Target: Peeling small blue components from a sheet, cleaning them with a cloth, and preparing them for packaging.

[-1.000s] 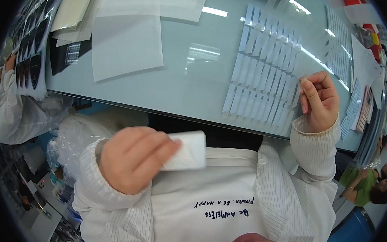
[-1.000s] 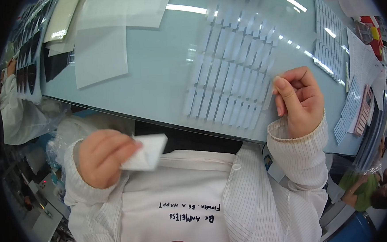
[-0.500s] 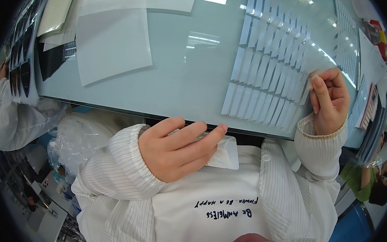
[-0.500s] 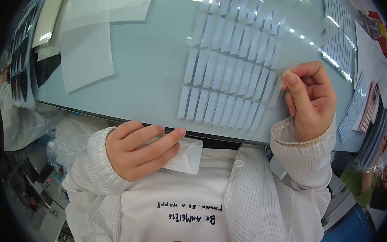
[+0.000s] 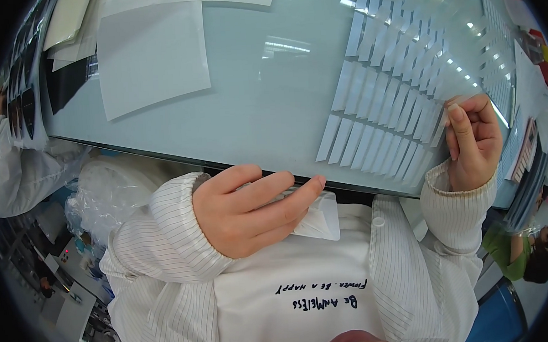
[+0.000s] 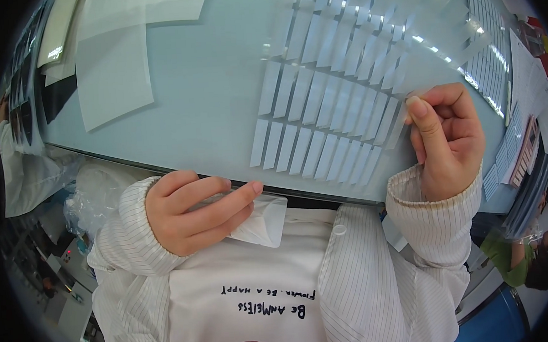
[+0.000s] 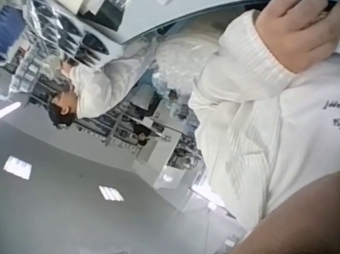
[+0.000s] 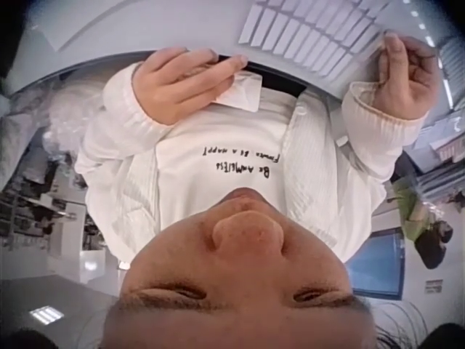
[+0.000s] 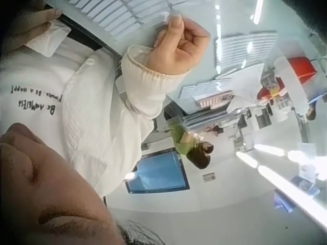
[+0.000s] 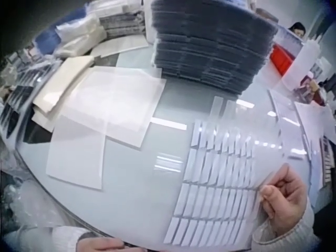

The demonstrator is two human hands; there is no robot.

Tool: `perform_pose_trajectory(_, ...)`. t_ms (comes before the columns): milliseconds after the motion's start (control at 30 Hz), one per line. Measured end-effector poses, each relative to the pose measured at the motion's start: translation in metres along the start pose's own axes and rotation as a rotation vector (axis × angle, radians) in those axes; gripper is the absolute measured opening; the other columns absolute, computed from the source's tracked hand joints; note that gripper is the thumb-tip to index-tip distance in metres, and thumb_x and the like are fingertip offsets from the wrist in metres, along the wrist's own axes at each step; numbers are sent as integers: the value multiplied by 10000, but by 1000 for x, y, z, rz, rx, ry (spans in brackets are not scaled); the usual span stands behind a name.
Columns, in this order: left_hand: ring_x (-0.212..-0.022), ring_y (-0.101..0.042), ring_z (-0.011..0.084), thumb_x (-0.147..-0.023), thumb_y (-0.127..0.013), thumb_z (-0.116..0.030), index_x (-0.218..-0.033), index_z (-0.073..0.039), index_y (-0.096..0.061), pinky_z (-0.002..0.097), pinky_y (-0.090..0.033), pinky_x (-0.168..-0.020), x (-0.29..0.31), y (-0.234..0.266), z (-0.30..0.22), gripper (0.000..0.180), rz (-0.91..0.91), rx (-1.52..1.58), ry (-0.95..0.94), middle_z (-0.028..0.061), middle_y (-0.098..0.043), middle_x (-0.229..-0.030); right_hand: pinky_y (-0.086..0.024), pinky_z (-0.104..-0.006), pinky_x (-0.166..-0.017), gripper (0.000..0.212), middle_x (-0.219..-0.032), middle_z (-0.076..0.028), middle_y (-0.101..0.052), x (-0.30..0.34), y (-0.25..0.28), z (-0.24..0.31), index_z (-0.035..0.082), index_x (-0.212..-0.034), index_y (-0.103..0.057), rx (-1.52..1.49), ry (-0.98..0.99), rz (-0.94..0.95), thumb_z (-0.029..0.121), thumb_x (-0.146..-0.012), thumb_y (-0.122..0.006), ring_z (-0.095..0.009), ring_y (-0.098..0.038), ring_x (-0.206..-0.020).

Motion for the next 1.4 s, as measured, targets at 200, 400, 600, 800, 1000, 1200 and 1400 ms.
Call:
perform_pose_trajectory(200, -893, -621, 159, -758, -737, -73, -795, -73, -701, 269, -450, -690, 0, 0, 1, 53, -23, 0, -7, 34, -721, -1163, -288, -158, -475, 112, -880, -63, -647, 0, 1, 0, 18, -1018, -556, -13, 1, 19, 58, -994, -658, -16, -390, -536)
perform_pose_trajectory(400, -878, -616, 152, -705, -761, -56, -904, -96, -711, 264, -420, -663, 3, -1, 3, 209, -10, 2, -8, 25, -725, -1192, -288, -158, -480, 101, -884, -66, -643, 0, 0, 0, 18, -1016, -549, -9, 3, 28, 46, -999, -645, -16, -382, -537)
perform_pose_trajectory(600, -870, -609, 145, -701, -759, -44, -887, -96, -706, 262, -410, -655, 3, -1, 3, 200, -19, -1, -15, 22, -725, -1186, -286, -160, -477, 96, -886, -67, -641, -1, 1, 0, 18, -1012, -548, -8, 9, 36, 42, -1000, -640, -16, -382, -536)
perform_pose_trajectory(800, -871, -606, 140, -705, -759, -45, -886, -97, -702, 260, -410, -655, 4, -2, 3, 197, -6, 6, -14, 19, -725, -1185, -282, -159, -473, 95, -881, -66, -640, 0, 1, 0, 18, -1011, -548, -8, 10, 26, 41, -1000, -640, -16, -377, -528)
perform_pose_trajectory(1000, -867, -607, 137, -701, -761, -39, -880, -93, -704, 260, -412, -656, 4, -5, 2, 196, -50, -3, -1, 17, -725, -1169, -280, -159, -473, 100, -880, -68, -641, 0, 1, -1, 18, -1011, -550, 0, 7, 17, 44, -997, -645, -16, -373, -521)
perform_pose_trajectory(1200, -861, -607, 137, -701, -763, -36, -875, -92, -704, 261, -408, -653, 4, -5, 2, 191, -63, -4, 2, 16, -726, -1160, -278, -158, -480, 101, -884, -66, -642, -1, 1, -1, 15, -1003, -550, -16, 21, 34, 48, -998, -645, -15, -369, -516)
perform_pose_trajectory(1400, -859, -606, 134, -699, -762, -28, -866, -94, -706, 260, -402, -646, 5, -5, 2, 187, -64, -5, -5, 15, -729, -1153, -282, -157, -481, 96, -888, -68, -641, -1, 1, 0, 18, -1005, -551, 5, 22, 36, 48, -1001, -641, -15, -370, -522)
Point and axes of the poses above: each hand's wrist, its own x-axis away from the middle knuckle, its own y-axis out of the back of the hand, z = x × y, the point moved 3 cm from there along -x, towards the middle knuckle
